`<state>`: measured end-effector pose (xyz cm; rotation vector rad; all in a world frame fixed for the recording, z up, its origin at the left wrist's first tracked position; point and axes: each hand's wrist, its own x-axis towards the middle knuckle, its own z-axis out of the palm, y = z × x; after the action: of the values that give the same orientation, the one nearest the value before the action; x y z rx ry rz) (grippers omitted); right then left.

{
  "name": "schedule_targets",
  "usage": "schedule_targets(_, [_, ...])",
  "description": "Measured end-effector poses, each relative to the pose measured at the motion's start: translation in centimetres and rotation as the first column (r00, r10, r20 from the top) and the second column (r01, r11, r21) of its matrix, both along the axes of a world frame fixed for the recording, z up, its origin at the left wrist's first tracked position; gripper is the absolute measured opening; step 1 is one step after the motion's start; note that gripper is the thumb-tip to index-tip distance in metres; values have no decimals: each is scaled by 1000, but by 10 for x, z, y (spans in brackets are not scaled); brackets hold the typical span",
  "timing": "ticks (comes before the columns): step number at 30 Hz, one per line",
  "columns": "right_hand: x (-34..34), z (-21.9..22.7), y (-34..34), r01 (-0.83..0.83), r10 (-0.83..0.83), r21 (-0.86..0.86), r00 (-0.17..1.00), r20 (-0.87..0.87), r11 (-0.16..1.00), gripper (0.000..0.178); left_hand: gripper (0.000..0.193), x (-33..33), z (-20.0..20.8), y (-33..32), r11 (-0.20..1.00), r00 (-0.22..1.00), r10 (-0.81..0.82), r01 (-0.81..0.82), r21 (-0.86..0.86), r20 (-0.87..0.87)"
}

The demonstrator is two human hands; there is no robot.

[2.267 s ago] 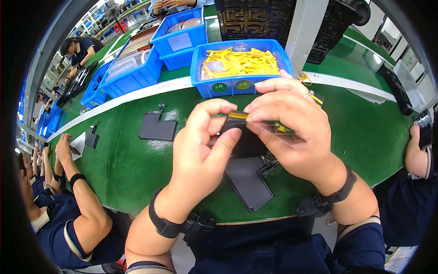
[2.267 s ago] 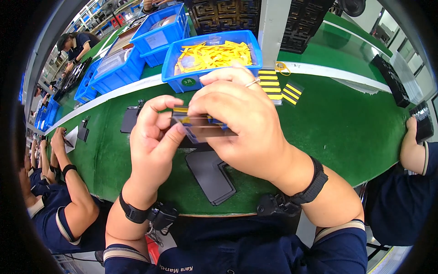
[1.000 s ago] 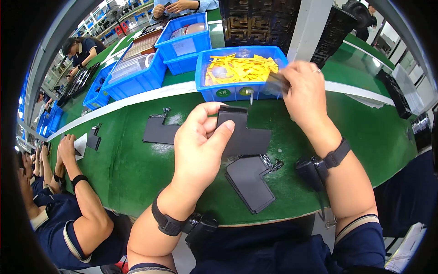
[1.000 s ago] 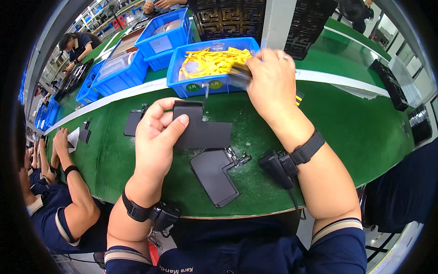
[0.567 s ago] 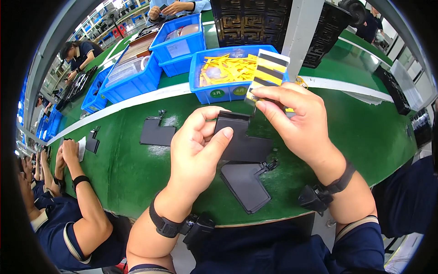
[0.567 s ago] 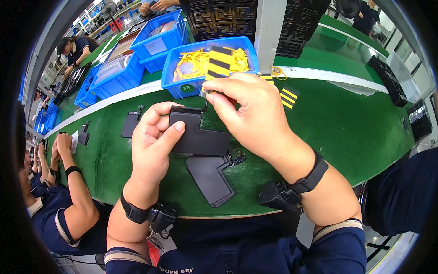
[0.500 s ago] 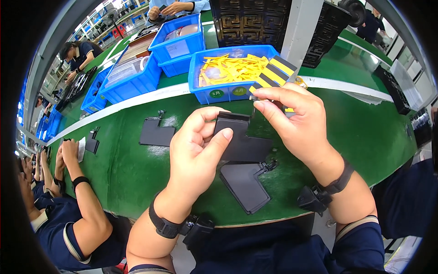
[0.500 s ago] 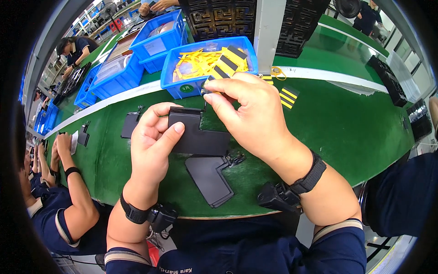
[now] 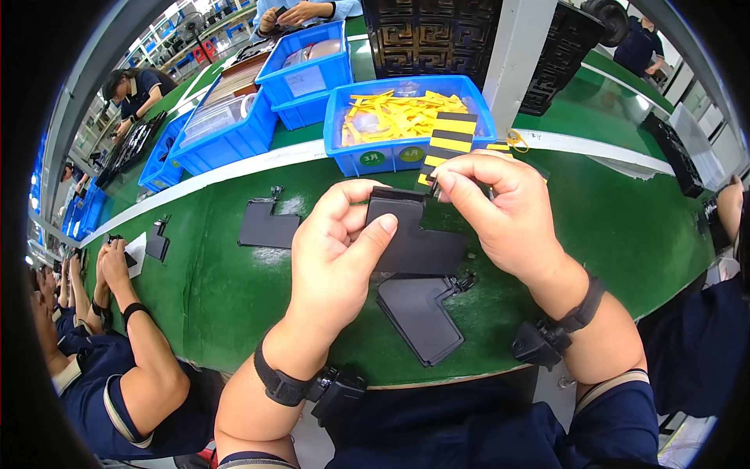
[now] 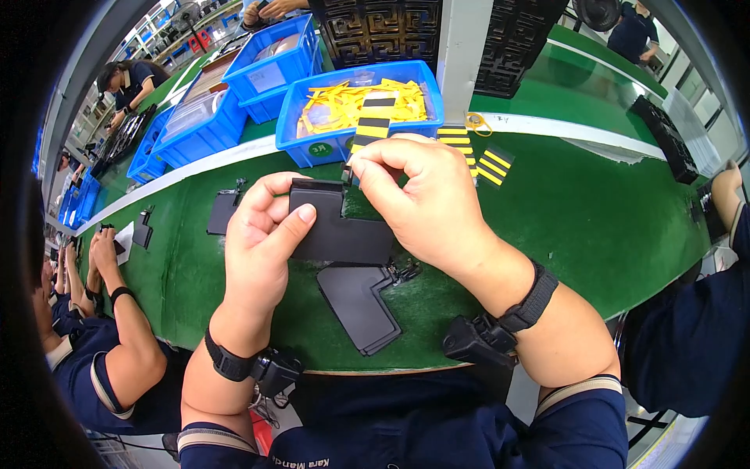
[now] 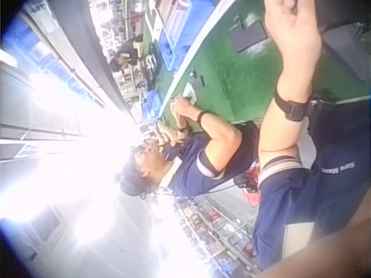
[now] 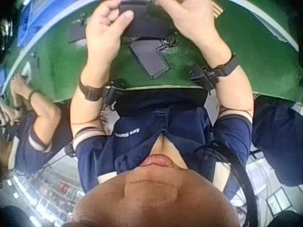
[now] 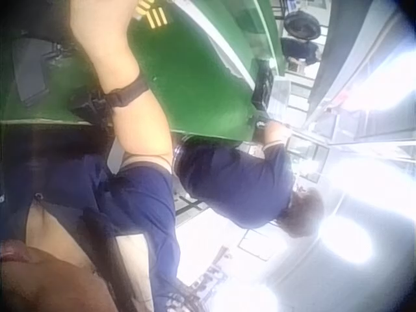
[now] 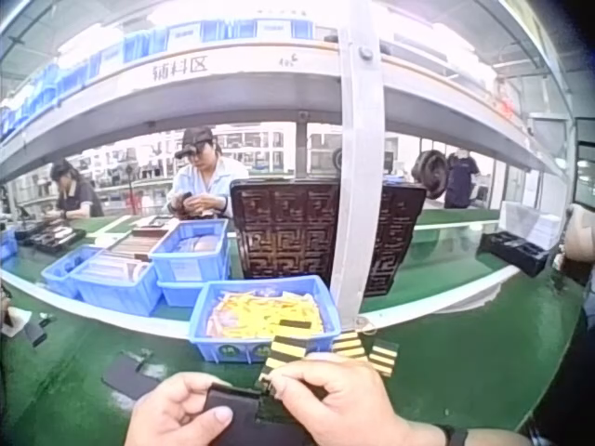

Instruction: Applying adhesive strips or yellow tape to black plastic housings for electronic components on a production line.

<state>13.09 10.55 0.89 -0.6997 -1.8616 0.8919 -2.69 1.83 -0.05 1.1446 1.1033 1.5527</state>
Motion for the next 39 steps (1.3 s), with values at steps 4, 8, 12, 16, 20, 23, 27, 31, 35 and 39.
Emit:
schedule_targets(4, [-1,-2,-1,31,-35,112,999,30,993,12,25,-5,-1,1,1000,1000,-12,12,-11,-11])
schedule_targets(8, [-1,-7,5,69,-72,168,997,12,983,14,26,-39,-4,13,990,986,140,-141,-7,-88])
schedule_targets(12, [0,-5,2,-17,15,-121,1000,-18,993,29,27,-121,5,15,873,768,395,-485,-55,-504])
schedule_targets(16, [-4,-12,0,-110,96,-157,991,-91,982,43,39,-121,-4,18,685,-35,446,-630,367,-894])
schedule_targets(20, [-6,-10,-12,-188,166,-201,979,-120,961,53,33,-53,8,10,940,696,335,-294,174,-635])
schedule_targets(23, [-7,-11,-13,-197,189,-157,980,-64,968,60,25,-16,6,10,986,890,153,-109,126,-429])
schedule_targets(27, [-16,-16,-11,-215,150,-149,921,-360,965,69,29,-12,6,9,999,982,-45,47,3,-186])
schedule_targets(31, [-15,-8,-15,-335,116,-313,824,-554,889,60,25,-21,5,12,984,992,-122,122,-130,2])
schedule_targets(35, [-3,0,1,-275,44,-352,838,-543,895,28,22,-42,-13,19,957,733,-26,-177,-228,-680])
schedule_targets(39, [0,-8,8,-66,-6,-188,934,-357,980,22,41,-25,-4,10,980,159,146,-155,121,-976])
